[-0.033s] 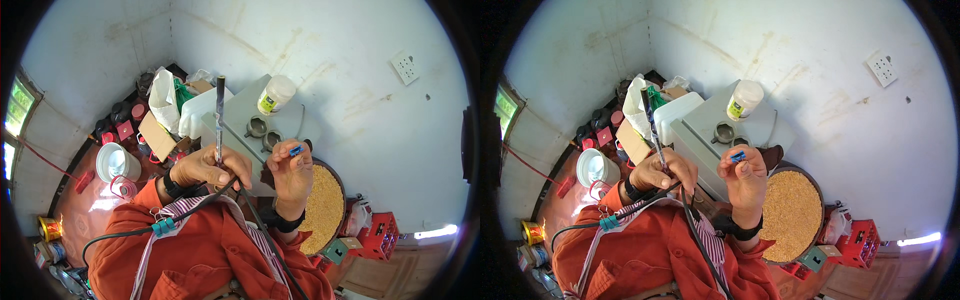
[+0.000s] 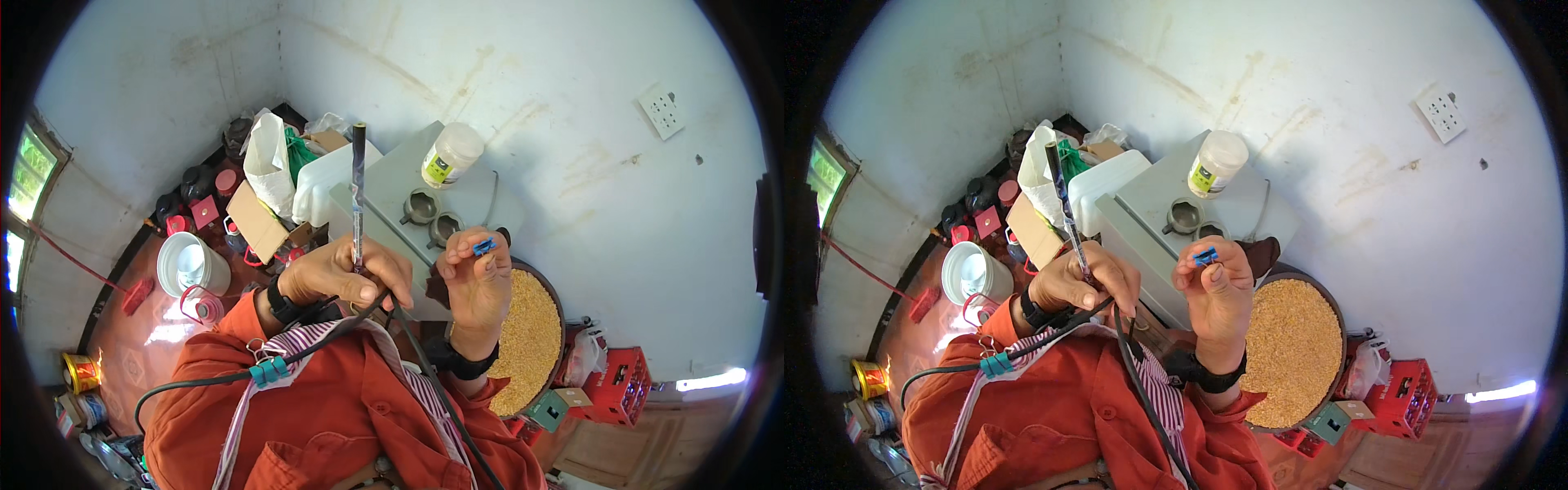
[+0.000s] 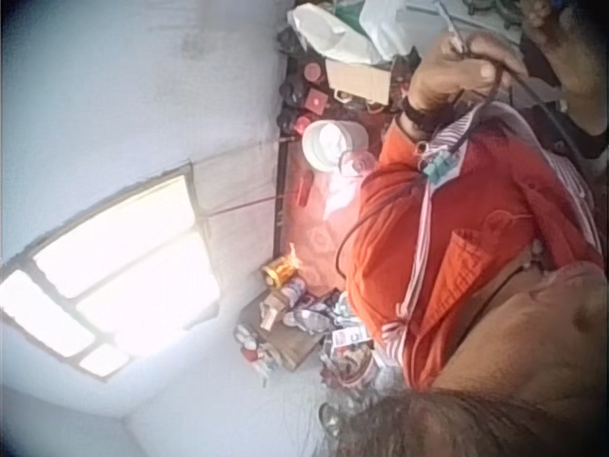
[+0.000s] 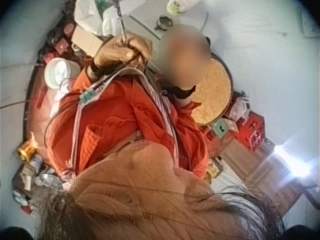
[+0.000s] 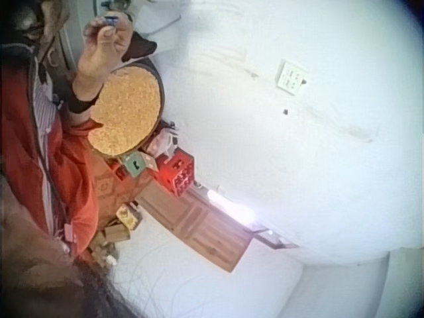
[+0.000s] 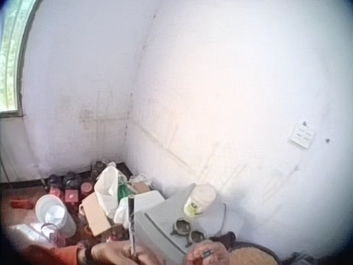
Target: The person attaches a blue plastic component to a patterned rod by hand. They hold the rod and the component, pressing them together to ensure a proper connection while standing in a storage room.
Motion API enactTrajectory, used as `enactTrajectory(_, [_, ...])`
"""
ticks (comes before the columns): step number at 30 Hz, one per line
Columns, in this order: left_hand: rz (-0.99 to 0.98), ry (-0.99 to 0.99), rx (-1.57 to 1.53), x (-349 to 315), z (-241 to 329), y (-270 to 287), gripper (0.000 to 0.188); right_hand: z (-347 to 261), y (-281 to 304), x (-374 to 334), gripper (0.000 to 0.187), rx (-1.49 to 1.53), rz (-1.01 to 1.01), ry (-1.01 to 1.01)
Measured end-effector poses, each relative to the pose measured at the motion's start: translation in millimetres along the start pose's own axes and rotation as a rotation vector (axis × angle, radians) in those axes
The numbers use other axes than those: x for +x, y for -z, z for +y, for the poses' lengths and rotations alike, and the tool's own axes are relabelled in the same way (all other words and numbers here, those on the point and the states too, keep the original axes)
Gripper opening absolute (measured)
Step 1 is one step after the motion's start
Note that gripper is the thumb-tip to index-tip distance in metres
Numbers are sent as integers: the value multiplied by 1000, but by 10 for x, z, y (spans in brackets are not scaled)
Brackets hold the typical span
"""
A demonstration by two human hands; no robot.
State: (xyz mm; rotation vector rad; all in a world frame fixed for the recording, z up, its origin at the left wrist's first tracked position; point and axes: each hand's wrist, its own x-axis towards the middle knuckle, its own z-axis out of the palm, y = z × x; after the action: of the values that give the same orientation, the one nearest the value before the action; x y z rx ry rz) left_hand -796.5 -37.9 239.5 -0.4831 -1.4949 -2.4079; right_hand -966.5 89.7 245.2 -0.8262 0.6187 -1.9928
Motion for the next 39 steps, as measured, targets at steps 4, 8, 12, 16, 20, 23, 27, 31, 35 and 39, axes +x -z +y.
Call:
enactTrajectory(4, [6,-1,78,-54,6,25,28,51,-49,-31,25,-96,-23,55])
enactTrajectory(8, [16,32,168,-132,6,50,26,65,-6,-42,17,-510,28,115])
enactTrajectory(12, [-33,38,228,-202,-17,5,21,221,628,56,15,-1071,168,-100])
enactTrajectory(16, [-64,30,251,-313,-185,65,21,370,1115,0,17,-1233,401,-312])
enactTrajectory(20, [-46,58,222,-343,-207,69,22,489,1310,-46,20,-1274,418,-440])
enactTrajectory(23, [-36,57,217,-341,-205,78,22,661,1393,-50,22,-1449,264,-260])
enactTrajectory(27, [-24,58,226,-378,-201,125,21,943,1195,42,23,-1461,139,-144])
enactTrajectory(31, [2,56,203,-400,-133,152,21,1300,1090,226,21,-1284,189,-217])
enactTrajectory(35, [75,80,252,-475,-41,207,35,1600,1023,489,23,-1308,204,-185])
enactTrajectory(39, [100,39,255,-556,38,335,35,1694,914,839,14,-1732,-23,-2])
